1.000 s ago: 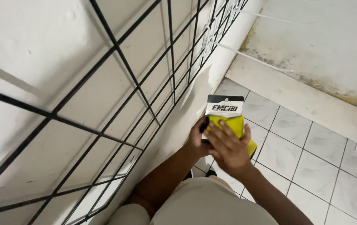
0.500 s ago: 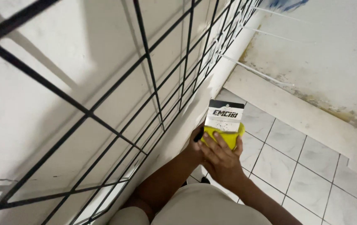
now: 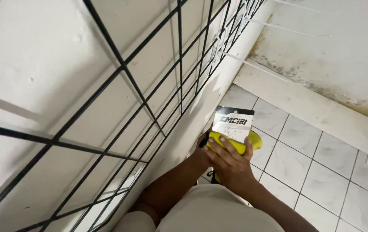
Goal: Wiping down packaged automotive parts like light bulbs and brake pads with a cloth before organizing them on a wire rack.
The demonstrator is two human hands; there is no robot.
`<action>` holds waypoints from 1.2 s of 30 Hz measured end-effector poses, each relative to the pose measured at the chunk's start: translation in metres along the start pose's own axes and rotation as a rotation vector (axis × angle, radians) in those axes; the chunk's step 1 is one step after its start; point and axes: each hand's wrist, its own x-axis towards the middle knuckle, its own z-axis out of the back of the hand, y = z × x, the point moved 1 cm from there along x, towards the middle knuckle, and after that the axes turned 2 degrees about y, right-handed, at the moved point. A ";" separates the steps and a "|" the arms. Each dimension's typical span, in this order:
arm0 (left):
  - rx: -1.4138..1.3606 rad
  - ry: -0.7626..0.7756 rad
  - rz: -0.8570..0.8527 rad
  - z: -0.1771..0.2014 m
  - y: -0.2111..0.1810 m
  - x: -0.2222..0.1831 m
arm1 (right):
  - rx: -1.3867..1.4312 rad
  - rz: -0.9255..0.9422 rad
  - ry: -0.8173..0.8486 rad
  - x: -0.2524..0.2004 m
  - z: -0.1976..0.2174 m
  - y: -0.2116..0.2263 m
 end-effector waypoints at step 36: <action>1.805 -0.524 -0.840 -0.023 0.114 0.095 | -0.018 -0.180 -0.082 0.005 0.049 -0.070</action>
